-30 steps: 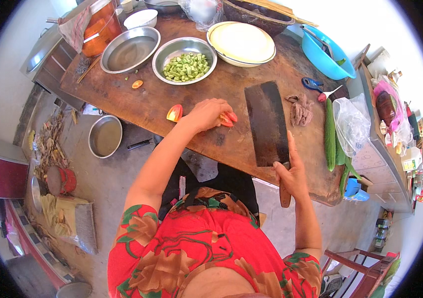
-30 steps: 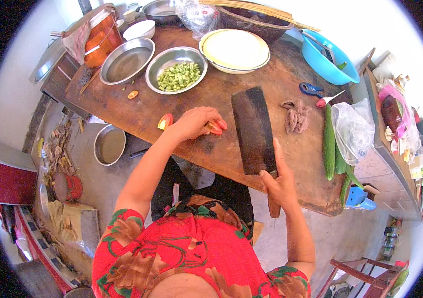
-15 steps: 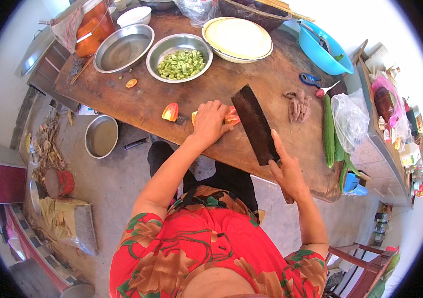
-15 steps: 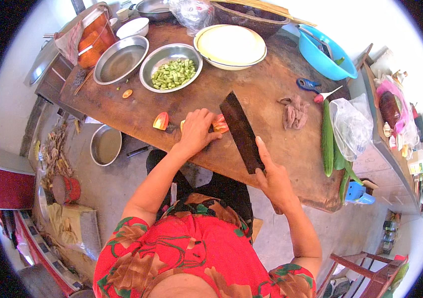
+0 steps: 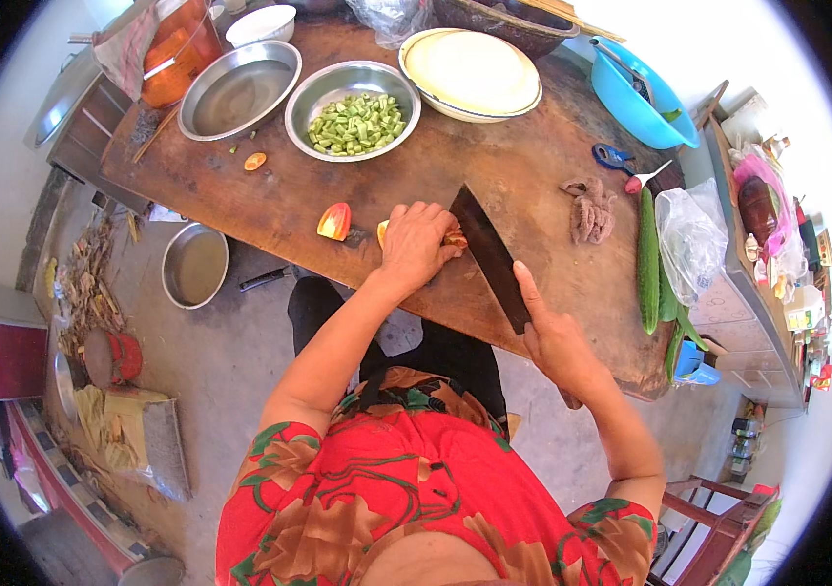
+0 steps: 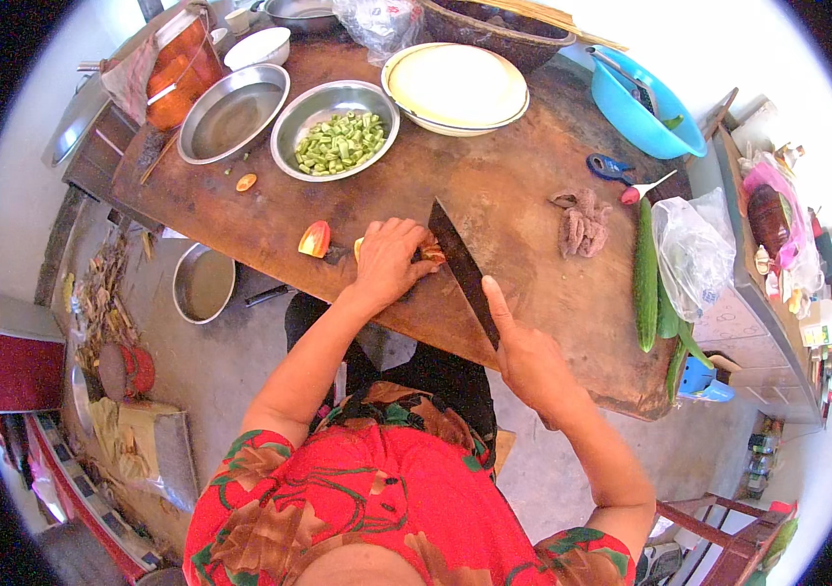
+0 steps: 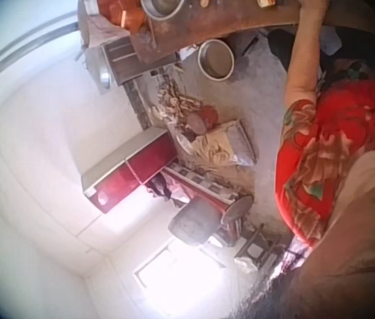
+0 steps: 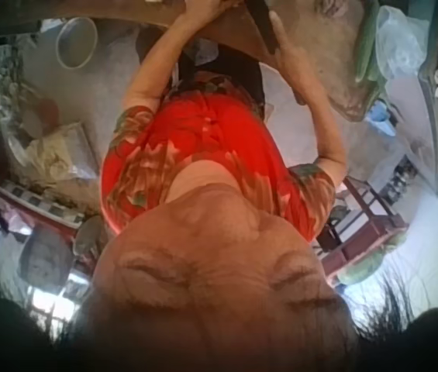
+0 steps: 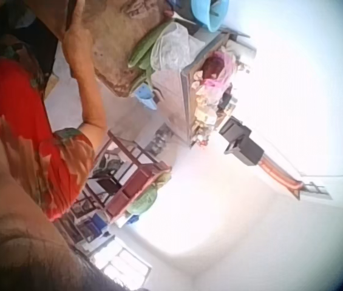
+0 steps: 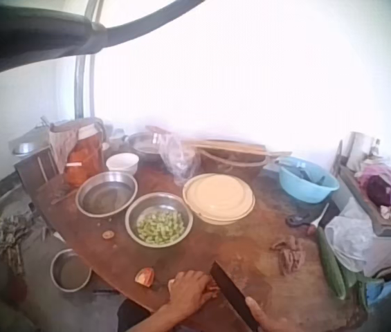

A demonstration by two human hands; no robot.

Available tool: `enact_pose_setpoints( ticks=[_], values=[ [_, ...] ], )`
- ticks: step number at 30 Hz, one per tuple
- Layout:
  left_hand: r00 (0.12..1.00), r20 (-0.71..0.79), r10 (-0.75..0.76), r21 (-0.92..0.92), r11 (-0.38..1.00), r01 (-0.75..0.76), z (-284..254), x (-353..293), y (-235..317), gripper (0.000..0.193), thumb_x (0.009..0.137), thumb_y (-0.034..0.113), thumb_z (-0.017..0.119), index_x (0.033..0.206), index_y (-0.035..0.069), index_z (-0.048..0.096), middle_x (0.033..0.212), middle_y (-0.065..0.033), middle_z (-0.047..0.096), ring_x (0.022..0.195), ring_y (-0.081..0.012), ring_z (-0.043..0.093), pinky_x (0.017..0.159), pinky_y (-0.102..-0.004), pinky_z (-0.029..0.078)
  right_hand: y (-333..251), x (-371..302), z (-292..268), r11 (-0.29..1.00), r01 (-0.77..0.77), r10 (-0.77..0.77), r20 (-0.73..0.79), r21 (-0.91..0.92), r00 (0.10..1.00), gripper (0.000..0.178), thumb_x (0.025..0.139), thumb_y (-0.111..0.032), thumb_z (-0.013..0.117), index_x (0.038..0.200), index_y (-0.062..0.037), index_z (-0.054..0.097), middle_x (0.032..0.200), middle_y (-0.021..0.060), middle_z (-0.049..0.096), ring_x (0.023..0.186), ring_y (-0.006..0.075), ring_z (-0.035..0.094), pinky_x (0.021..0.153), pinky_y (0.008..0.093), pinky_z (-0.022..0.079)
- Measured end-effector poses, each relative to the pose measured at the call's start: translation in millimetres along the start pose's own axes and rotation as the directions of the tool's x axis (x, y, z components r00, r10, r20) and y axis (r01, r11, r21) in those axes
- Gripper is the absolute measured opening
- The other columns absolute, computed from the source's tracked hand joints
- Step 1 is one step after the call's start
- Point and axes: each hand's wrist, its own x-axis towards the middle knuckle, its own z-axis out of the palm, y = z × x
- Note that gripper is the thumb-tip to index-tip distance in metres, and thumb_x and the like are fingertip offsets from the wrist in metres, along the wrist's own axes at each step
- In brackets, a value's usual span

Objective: The person chops green vegetables and a tomato on a wooden cutting board using a cleaver. They transfer the chopped vegetables into a metal bowl, wipe the board with a cloth, and continue chopping the tomato into small pieces.

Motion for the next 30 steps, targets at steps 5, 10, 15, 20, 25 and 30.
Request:
enact_pose_setpoints(
  ticks=[5,10,15,20,25,30],
  values=[
    [1.0,-0.019,-0.007,0.002,1.0,0.007,1,2,2,0.031,0.067,0.026,0.082,0.09,0.012,0.068,0.089,-0.0029,0.063,0.095,-0.0234,0.058,0.083,-0.0385,0.039,-7,19,8,0.985,0.098,-0.109,-0.073,-0.144,0.991,0.084,0.084,0.001,0.049,0.156,-0.016,0.01,0.071,0.0296,0.061,0.066,0.0473,0.061,0.061,0.0548,0.046],
    [1.0,-0.025,0.019,0.01,1.0,-0.019,0,-1,-1,0.029,0.067,0.027,0.082,0.087,0.011,0.067,0.086,-0.0033,0.063,0.092,-0.0243,0.058,0.083,-0.0382,0.038,-16,39,6,0.974,0.047,-0.055,-0.03,-0.22,0.998,0.087,0.081,0.001,0.051,0.156,-0.0158,0.01,0.085,0.0273,0.066,0.073,0.0461,0.064,0.064,0.0574,0.048],
    [0.992,-0.095,0.083,0.024,0.996,-0.081,-4,-4,-2,0.034,0.065,0.028,0.082,0.088,0.01,0.065,0.086,-0.0043,0.062,0.091,-0.0251,0.058,0.083,-0.0387,0.038,-9,37,-11,0.99,0.125,-0.131,-0.114,-0.06,0.985,0.085,0.083,0.0,0.051,0.156,-0.0204,0.013,0.081,0.0295,0.064,0.071,0.0479,0.062,0.065,0.0574,0.046],
    [0.984,-0.149,0.094,-0.018,0.995,-0.098,-3,-8,-5,0.034,0.068,0.027,0.081,0.089,0.007,0.062,0.089,-0.0075,0.06,0.095,-0.0284,0.056,0.088,-0.0417,0.039,-21,11,-7,0.994,0.108,-0.103,-0.157,0.026,0.982,0.086,0.083,-0.001,0.051,0.156,-0.0238,0.012,0.072,0.0312,0.06,0.066,0.0494,0.059,0.065,0.0569,0.043],
    [0.968,-0.19,0.166,0.031,0.986,-0.163,-1,-9,-8,0.023,0.07,0.022,0.077,0.084,0.01,0.064,0.085,-0.0048,0.061,0.093,-0.0245,0.057,0.086,-0.0387,0.039,-22,4,5,0.997,0.082,-0.081,-0.098,0.008,0.992,0.085,0.084,0.001,0.049,0.156,-0.0183,0.009,0.074,0.0302,0.062,0.068,0.0503,0.06,0.064,0.0586,0.045],
    [0.973,-0.157,0.168,0.018,0.986,-0.168,1,-10,-10,0.018,0.071,0.021,0.076,0.081,0.011,0.065,0.085,-0.0033,0.062,0.092,-0.0227,0.058,0.087,-0.038,0.039,-24,10,13,0.998,0.068,-0.067,-0.078,0.007,0.995,0.087,0.082,0.001,0.051,0.156,-0.016,0.008,0.071,0.0312,0.061,0.067,0.0504,0.061,0.064,0.0593,0.046]
  ],
)
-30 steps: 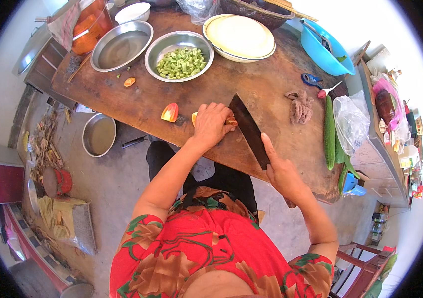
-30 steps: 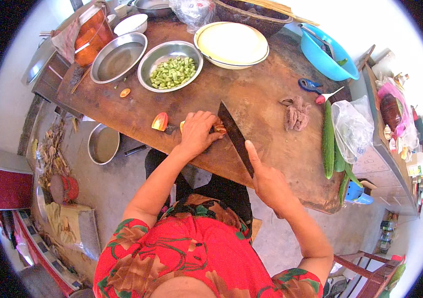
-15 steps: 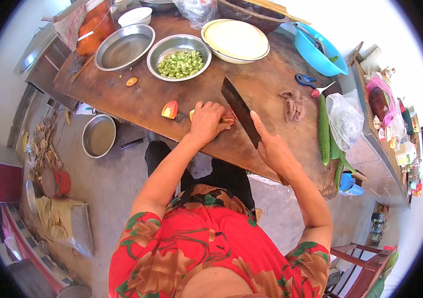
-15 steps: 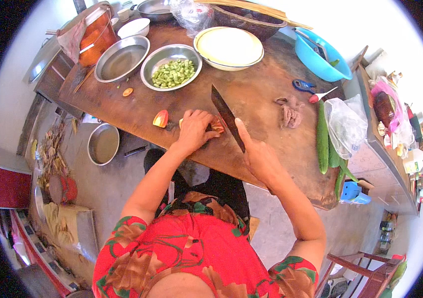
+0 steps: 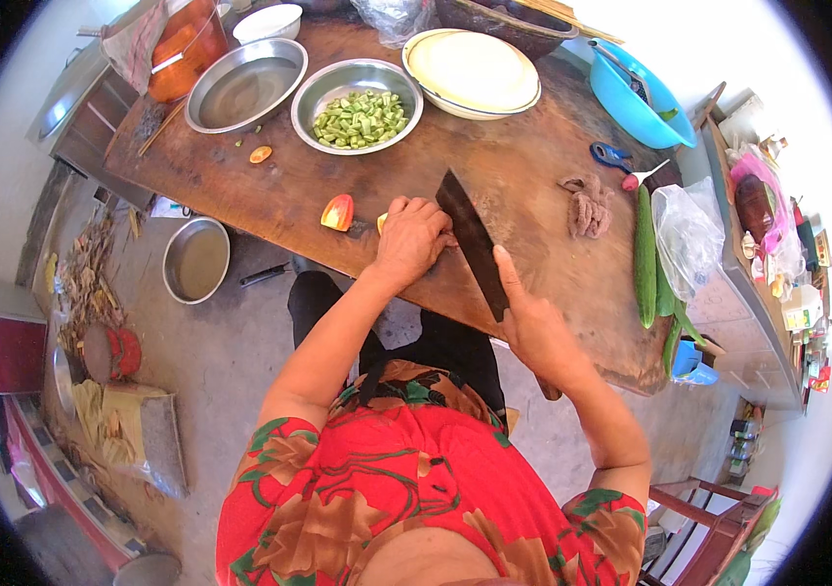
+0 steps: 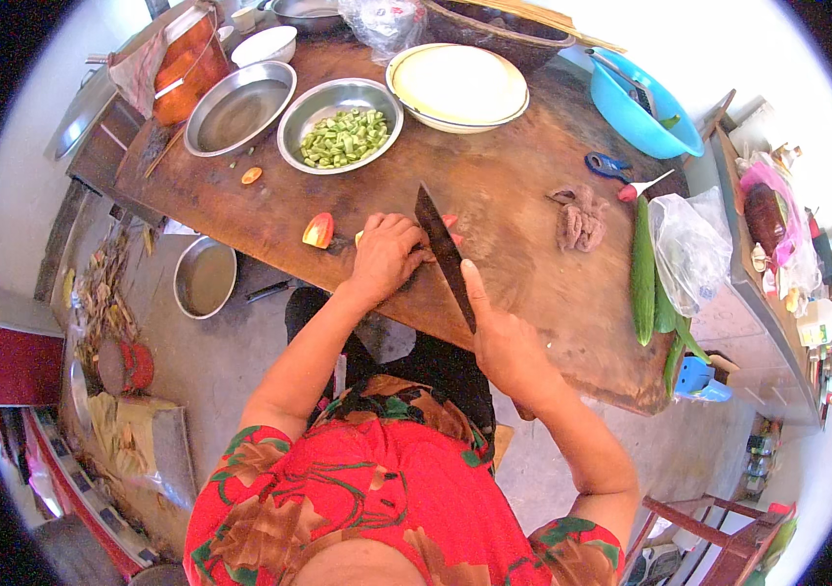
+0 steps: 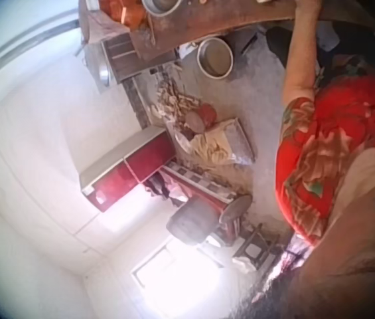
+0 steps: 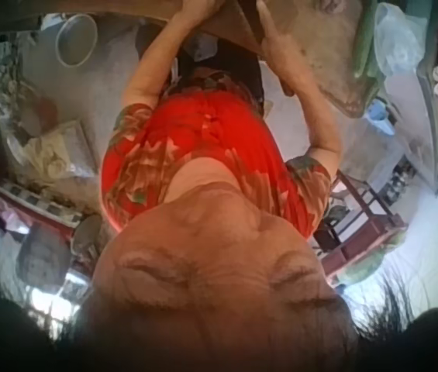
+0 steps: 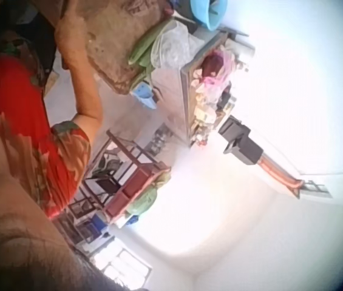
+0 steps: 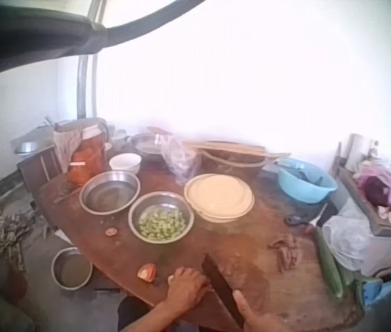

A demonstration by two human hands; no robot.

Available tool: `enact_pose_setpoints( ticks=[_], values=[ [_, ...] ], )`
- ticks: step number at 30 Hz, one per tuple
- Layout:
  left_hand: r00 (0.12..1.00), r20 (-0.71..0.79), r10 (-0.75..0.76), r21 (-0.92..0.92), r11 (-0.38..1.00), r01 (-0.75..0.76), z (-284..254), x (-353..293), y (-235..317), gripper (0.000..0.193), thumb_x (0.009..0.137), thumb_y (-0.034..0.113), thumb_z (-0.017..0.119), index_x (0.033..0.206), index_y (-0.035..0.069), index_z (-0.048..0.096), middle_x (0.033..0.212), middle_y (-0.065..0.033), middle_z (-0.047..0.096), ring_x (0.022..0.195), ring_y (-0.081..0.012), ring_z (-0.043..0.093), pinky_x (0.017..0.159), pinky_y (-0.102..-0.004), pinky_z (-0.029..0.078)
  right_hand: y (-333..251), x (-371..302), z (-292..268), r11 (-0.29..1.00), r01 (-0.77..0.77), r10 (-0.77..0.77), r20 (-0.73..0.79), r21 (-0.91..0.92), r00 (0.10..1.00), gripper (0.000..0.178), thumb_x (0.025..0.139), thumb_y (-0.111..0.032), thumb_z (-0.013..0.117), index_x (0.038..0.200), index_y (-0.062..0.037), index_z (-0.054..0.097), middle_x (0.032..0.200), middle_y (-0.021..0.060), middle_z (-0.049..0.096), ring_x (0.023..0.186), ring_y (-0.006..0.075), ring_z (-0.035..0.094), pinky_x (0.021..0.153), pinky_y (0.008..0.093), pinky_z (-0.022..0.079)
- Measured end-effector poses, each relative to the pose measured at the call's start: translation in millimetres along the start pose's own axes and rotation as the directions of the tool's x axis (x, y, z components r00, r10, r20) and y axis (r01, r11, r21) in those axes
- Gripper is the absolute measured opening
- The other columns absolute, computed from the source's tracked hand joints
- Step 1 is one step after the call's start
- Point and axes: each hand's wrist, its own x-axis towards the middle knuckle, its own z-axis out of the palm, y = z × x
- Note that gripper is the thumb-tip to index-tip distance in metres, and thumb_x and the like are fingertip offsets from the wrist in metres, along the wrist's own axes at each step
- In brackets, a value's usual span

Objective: The person chops green vegetables and a tomato on a wooden cutting board using a cleaver. They transfer the chopped vegetables into a metal bowl, wipe the board with a cloth, and continue chopping the tomato into small pieces.

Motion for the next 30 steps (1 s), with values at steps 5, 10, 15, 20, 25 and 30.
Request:
enact_pose_setpoints(
  ticks=[5,10,15,20,25,30],
  values=[
    [0.997,0.068,-0.031,-0.011,0.999,0.032,1,1,-1,0.019,0.071,0.02,0.076,0.083,0.011,0.066,0.087,-0.0039,0.063,0.093,-0.0234,0.059,0.089,-0.0399,0.039,2,32,12,0.995,0.059,-0.063,-0.05,-0.077,0.997,0.088,0.081,0.001,0.051,0.156,-0.0146,0.009,0.072,0.0315,0.062,0.068,0.0505,0.061,0.064,0.059,0.047],
    [0.999,0.053,0.0,0.015,1.0,0.0,0,2,-3,0.014,0.073,0.02,0.075,0.082,0.012,0.067,0.087,-0.0028,0.064,0.094,-0.0224,0.059,0.089,-0.0412,0.039,19,57,8,0.994,0.099,-0.103,-0.112,-0.038,0.988,0.088,0.079,0.002,0.051,0.155,-0.0212,0.014,0.072,0.0333,0.059,0.069,0.0511,0.059,0.068,0.0575,0.046],
    [0.995,0.098,-0.019,0.057,0.998,0.013,-7,0,2,0.02,0.073,0.019,0.075,0.091,0.011,0.068,0.093,-0.0036,0.065,0.105,-0.0241,0.056,0.098,-0.0478,0.035,8,55,-12,0.981,0.059,-0.061,-0.003,-0.184,0.998,0.086,0.08,0.002,0.051,0.155,-0.0242,0.018,0.076,0.0319,0.061,0.072,0.0505,0.06,0.07,0.0559,0.046],
    [0.975,-0.215,-0.05,0.03,0.998,0.057,-29,-15,4,0.048,0.067,0.018,0.08,0.11,0.007,0.061,0.111,-0.0102,0.06,0.112,-0.031,0.053,0.098,-0.0481,0.035,5,26,-26,0.99,0.138,-0.132,-0.155,0.027,0.979,0.085,0.083,-0.001,0.052,0.156,-0.0255,0.016,0.078,0.0312,0.062,0.074,0.0493,0.061,0.068,0.0555,0.046],
    [0.941,-0.228,-0.248,0.018,0.966,0.259,-32,-47,2,0.069,0.059,0.016,0.087,0.118,0.004,0.053,0.12,-0.0163,0.053,0.113,-0.0352,0.051,0.096,-0.0446,0.038,-8,-2,-27,0.974,0.007,0.01,-0.072,0.227,0.997,0.084,0.084,-0.003,0.055,0.156,-0.0265,0.018,0.083,0.0295,0.063,0.074,0.0428,0.062,0.07,0.0492,0.048],
    [0.925,-0.204,-0.319,-0.018,0.946,0.323,-28,-51,-4,0.068,0.06,0.014,0.087,0.118,0.003,0.052,0.119,-0.0163,0.053,0.111,-0.036,0.051,0.095,-0.044,0.04,5,-12,1,0.947,-0.07,0.059,0.047,0.312,0.997,0.086,0.083,-0.004,0.056,0.156,-0.0283,0.018,0.086,0.0277,0.064,0.075,0.0403,0.064,0.072,0.0451,0.05]
  ],
)
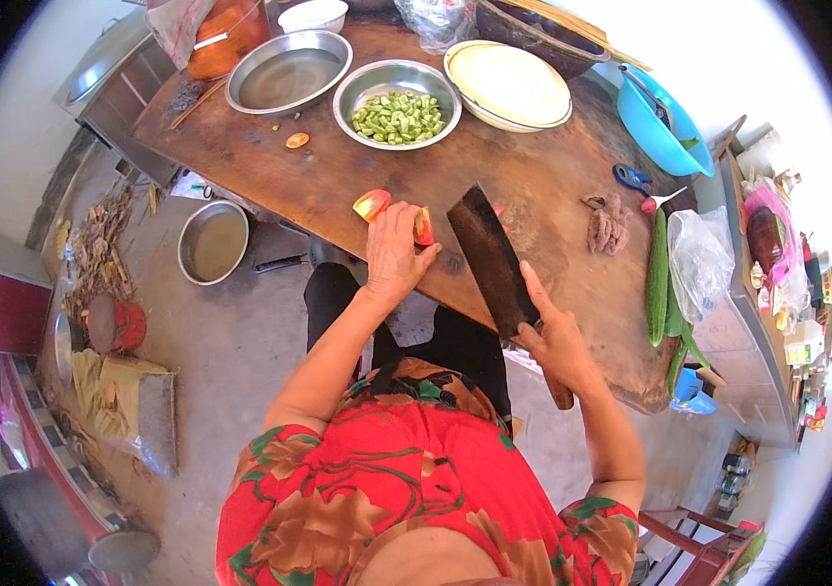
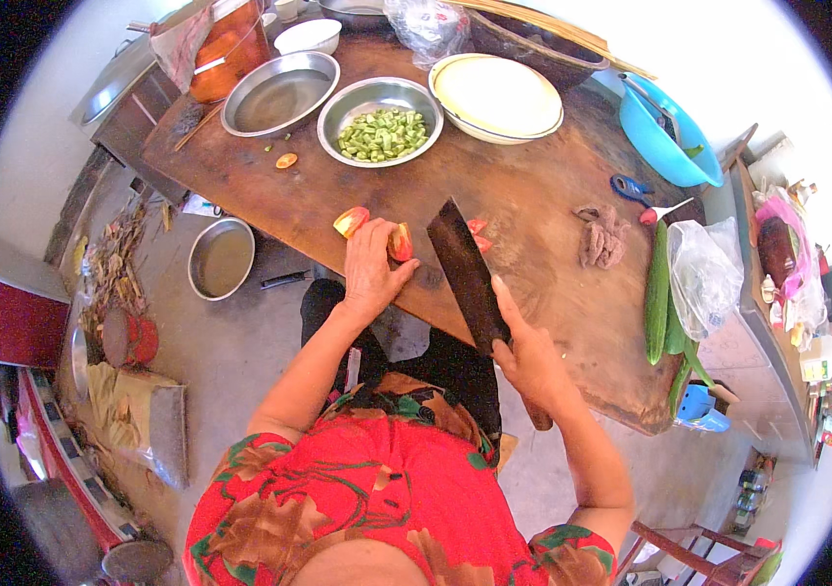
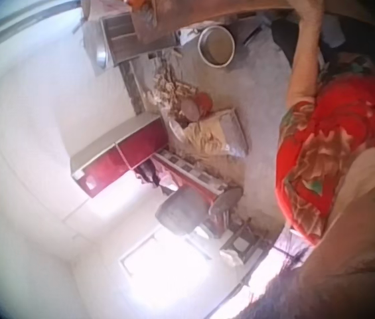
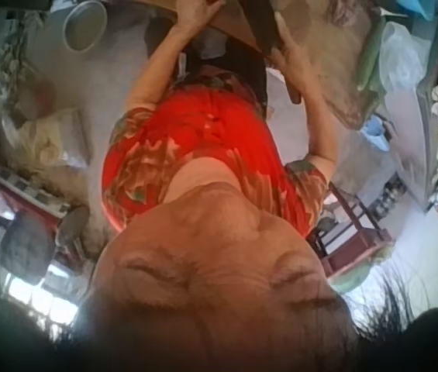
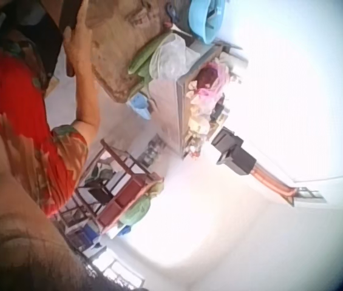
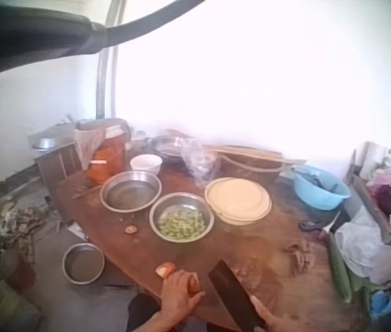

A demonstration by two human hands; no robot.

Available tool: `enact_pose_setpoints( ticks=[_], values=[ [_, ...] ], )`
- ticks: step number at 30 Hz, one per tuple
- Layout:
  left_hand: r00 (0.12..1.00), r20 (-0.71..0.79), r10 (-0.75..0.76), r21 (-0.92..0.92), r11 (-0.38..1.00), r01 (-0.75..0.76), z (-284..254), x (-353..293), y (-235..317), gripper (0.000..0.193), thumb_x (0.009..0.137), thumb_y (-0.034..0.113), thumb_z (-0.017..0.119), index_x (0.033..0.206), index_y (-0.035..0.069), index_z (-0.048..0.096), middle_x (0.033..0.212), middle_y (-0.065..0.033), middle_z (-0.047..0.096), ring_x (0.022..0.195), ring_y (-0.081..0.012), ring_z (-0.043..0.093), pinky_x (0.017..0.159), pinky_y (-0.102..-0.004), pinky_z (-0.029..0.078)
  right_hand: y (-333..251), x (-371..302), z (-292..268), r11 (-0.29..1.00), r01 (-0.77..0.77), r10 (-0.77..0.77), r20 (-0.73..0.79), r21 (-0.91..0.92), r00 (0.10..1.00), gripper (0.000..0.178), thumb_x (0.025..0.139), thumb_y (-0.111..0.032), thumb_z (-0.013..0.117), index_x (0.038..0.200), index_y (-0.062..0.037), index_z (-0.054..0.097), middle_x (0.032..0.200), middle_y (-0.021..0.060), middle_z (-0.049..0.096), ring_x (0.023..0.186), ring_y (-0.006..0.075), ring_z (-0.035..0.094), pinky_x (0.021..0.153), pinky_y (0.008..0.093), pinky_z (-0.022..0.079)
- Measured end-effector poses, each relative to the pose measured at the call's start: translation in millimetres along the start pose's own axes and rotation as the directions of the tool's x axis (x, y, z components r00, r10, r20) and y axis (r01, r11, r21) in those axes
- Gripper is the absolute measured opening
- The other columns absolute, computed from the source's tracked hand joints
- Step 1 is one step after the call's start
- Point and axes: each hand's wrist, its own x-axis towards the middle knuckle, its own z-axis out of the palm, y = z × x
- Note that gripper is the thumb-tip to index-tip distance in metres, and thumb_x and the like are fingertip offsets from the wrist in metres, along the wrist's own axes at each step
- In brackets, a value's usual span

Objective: The person chops green vegetables and a tomato on a wooden cutting board using a cleaver. They transfer the chopped vegetables into a metal bowl, wipe the board with a cloth, and continue chopping the tomato into small pieces.

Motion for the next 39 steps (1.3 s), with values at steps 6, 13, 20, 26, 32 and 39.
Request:
enact_pose_setpoints(
  ticks=[6,13,20,26,32,39],
  values=[
    [0.998,0.059,-0.016,-0.111,0.994,0.023,2,1,-6,0.067,0.062,0.011,0.085,0.119,0.006,0.051,0.119,-0.0155,0.055,0.113,-0.0363,0.053,0.096,-0.0437,0.041,18,-1,0,0.998,-0.039,0.041,-0.039,0.054,0.998,0.086,0.083,-0.001,0.055,0.155,-0.03,0.019,0.084,0.028,0.064,0.075,0.0391,0.067,0.072,0.0442,0.051],
    [0.987,0.149,0.063,-0.217,0.976,-0.03,-16,9,0,0.065,0.066,0.005,0.077,0.125,0.008,0.05,0.121,-0.0157,0.056,0.115,-0.0356,0.053,0.098,-0.0442,0.04,11,-1,-13,0.994,-0.107,0.106,-0.085,-0.005,0.991,0.087,0.081,0.004,0.056,0.156,-0.0265,0.023,0.107,0.0203,0.065,0.083,0.0242,0.064,0.08,0.0353,0.05],
    [0.915,0.388,0.114,-0.289,0.957,0.003,-19,27,-24,0.044,0.074,0.0,0.059,0.117,0.01,0.058,0.117,-0.0124,0.058,0.112,-0.035,0.055,0.095,-0.0427,0.042,-7,-2,-13,0.996,-0.063,0.069,-0.089,0.061,0.994,0.086,0.081,0.004,0.056,0.156,-0.0246,0.025,0.129,0.0193,0.06,0.101,0.0224,0.063,0.09,0.0321,0.048],
    [0.955,0.295,-0.02,-0.243,0.965,0.095,-14,16,-13,0.026,0.077,0.005,0.066,0.102,0.008,0.06,0.096,-0.0088,0.059,0.095,-0.0323,0.058,0.084,-0.0419,0.044,-14,0,-12,0.995,-0.076,0.079,-0.051,0.057,0.996,0.085,0.081,0.001,0.057,0.155,-0.0251,0.025,0.124,0.0193,0.064,0.085,0.0225,0.067,0.082,0.0342,0.051],
    [0.984,0.178,-0.004,-0.216,0.975,0.043,-9,7,-8,0.026,0.075,0.005,0.072,0.098,0.007,0.061,0.086,-0.0075,0.058,0.084,-0.0275,0.058,0.076,-0.0384,0.043,-12,1,-10,0.997,0.071,-0.071,-0.023,0.009,0.997,0.085,0.084,-0.001,0.057,0.155,-0.029,0.02,0.095,0.0296,0.065,0.091,0.0468,0.065,0.078,0.046,0.05],
    [0.99,0.138,-0.043,-0.222,0.972,0.074,-7,4,-5,0.026,0.074,0.006,0.075,0.095,0.007,0.061,0.082,-0.0067,0.058,0.08,-0.0271,0.058,0.076,-0.0382,0.042,-22,5,-9,0.99,0.132,-0.131,0.024,-0.04,0.991,0.083,0.085,-0.002,0.055,0.155,-0.0277,0.019,0.09,0.0301,0.064,0.086,0.0488,0.063,0.075,0.0505,0.049]
  ],
)
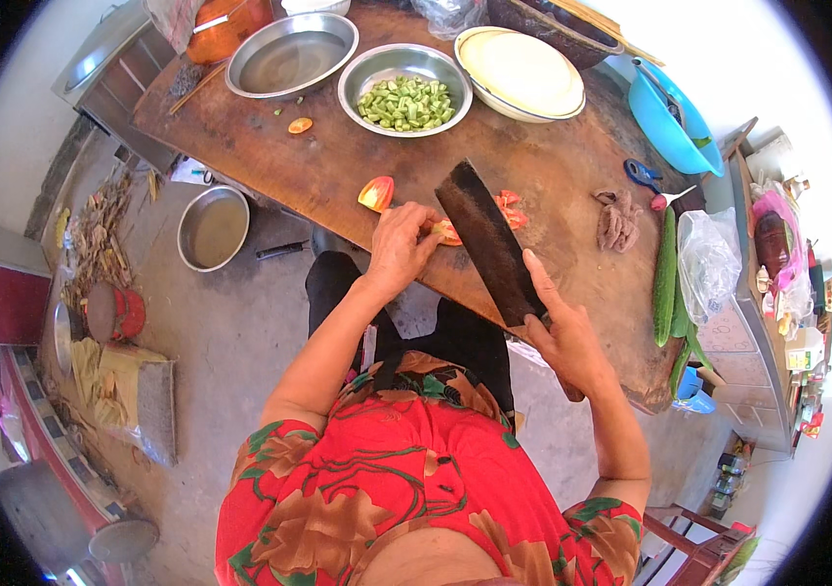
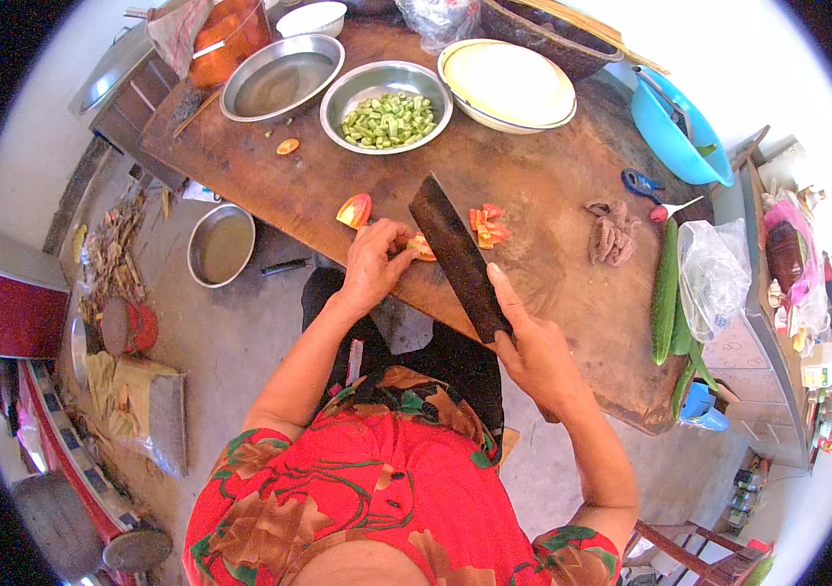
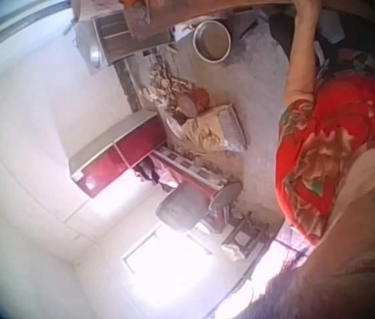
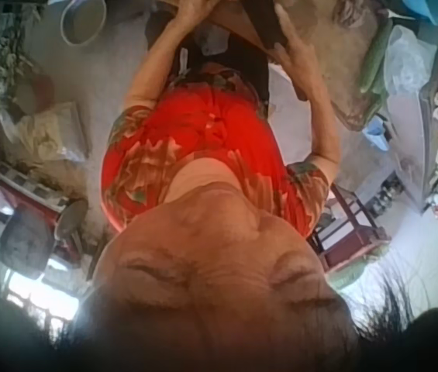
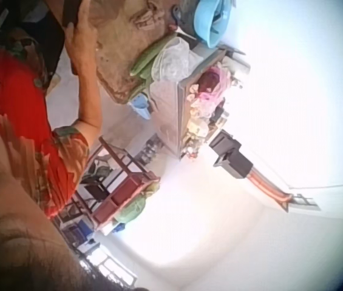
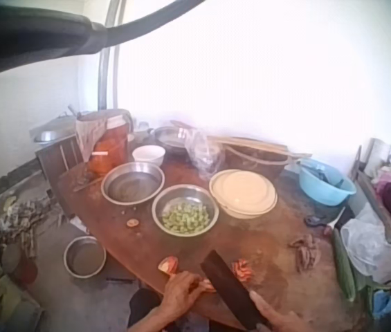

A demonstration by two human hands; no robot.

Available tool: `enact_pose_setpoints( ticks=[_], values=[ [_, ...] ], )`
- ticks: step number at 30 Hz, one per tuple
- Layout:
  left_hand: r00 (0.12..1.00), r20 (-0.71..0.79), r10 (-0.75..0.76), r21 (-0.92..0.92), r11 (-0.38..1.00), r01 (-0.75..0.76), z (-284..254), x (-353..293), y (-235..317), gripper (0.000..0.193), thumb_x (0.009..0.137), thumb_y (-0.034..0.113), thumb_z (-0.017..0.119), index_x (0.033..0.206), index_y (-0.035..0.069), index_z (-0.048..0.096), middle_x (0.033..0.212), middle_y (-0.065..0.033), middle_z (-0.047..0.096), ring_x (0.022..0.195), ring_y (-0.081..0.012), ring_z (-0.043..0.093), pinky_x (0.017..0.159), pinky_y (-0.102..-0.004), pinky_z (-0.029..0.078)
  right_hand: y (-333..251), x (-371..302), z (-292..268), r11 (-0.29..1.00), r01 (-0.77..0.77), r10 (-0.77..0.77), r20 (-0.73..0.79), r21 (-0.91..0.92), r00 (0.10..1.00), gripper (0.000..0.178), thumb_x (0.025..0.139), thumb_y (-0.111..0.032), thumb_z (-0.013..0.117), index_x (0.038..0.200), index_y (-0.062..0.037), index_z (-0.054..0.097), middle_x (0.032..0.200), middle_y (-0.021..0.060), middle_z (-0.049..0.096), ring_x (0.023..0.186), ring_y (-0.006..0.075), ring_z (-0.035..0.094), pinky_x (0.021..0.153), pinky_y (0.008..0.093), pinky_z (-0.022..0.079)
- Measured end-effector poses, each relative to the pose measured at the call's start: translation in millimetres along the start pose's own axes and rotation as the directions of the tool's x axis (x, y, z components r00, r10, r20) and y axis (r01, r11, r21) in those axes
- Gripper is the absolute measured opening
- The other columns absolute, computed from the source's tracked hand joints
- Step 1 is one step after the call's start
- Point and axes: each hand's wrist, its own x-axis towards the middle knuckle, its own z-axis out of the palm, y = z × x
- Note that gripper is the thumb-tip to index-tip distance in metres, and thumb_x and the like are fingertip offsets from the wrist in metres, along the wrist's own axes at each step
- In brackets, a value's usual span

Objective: The person chops green vegetables and a tomato on a wooden cutting board using a cleaver. They transfer the chopped vegetables into a metal bowl, wipe the board with a cloth, and continue chopping the tomato into small pieces.

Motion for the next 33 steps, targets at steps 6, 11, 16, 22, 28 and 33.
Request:
enact_pose_setpoints(
  ticks=[6,11,16,22,28,33],
  values=[
    [0.997,-0.017,0.07,0.018,0.997,-0.07,1,1,-5,0.025,0.074,0.006,0.075,0.094,0.006,0.06,0.082,-0.0073,0.058,0.078,-0.0277,0.058,0.074,-0.0382,0.042,7,5,5,0.997,0.018,-0.016,0.03,-0.071,0.999,0.084,0.085,-0.002,0.054,0.156,-0.0264,0.015,0.081,0.0302,0.063,0.078,0.0497,0.062,0.071,0.0542,0.047],
    [0.997,0.003,0.074,0.016,0.997,-0.074,1,4,-6,0.024,0.075,0.005,0.075,0.093,0.006,0.061,0.08,-0.0079,0.057,0.076,-0.0277,0.058,0.071,-0.0385,0.043,7,7,8,0.987,0.047,-0.041,0.046,-0.151,0.998,0.085,0.085,-0.002,0.053,0.156,-0.024,0.011,0.078,0.0318,0.061,0.075,0.0505,0.061,0.068,0.0557,0.046],
    [0.998,0.014,0.055,-0.014,0.998,-0.055,1,3,-8,0.021,0.076,0.004,0.074,0.092,0.006,0.062,0.081,-0.0083,0.058,0.076,-0.0274,0.058,0.071,-0.0385,0.043,2,12,8,0.988,0.012,-0.002,0.066,-0.151,0.998,0.085,0.085,-0.001,0.053,0.156,-0.0207,0.01,0.075,0.0322,0.06,0.071,0.051,0.06,0.065,0.0565,0.045],
    [0.997,-0.005,0.077,-0.01,0.997,-0.077,2,2,-9,0.022,0.075,0.005,0.075,0.092,0.006,0.061,0.081,-0.0082,0.058,0.075,-0.0275,0.057,0.07,-0.0385,0.043,8,19,13,0.995,0.06,-0.056,0.046,-0.08,0.997,0.086,0.085,-0.001,0.052,0.156,-0.0183,0.007,0.071,0.0321,0.059,0.069,0.0512,0.06,0.064,0.0565,0.045],
    [0.998,0.016,0.057,0.015,0.998,-0.057,4,1,-10,0.026,0.075,0.004,0.076,0.095,0.006,0.06,0.082,-0.0082,0.058,0.074,-0.0278,0.056,0.071,-0.0388,0.043,10,30,32,0.982,0.082,-0.075,0.045,-0.169,0.996,0.086,0.084,-0.001,0.051,0.156,-0.018,0.007,0.073,0.0321,0.061,0.068,0.0515,0.06,0.065,0.0567,0.047],
    [0.997,0.038,0.06,0.01,0.998,-0.061,-1,6,-6,0.026,0.074,0.004,0.076,0.094,0.007,0.06,0.083,-0.0074,0.058,0.074,-0.0272,0.056,0.073,-0.0393,0.043,24,38,33,0.999,0.052,-0.052,0.001,-0.015,0.999,0.088,0.084,0.0,0.052,0.156,-0.0232,0.008,0.076,0.03,0.063,0.062,0.0452,0.062,0.063,0.0518,0.05]
  ],
)
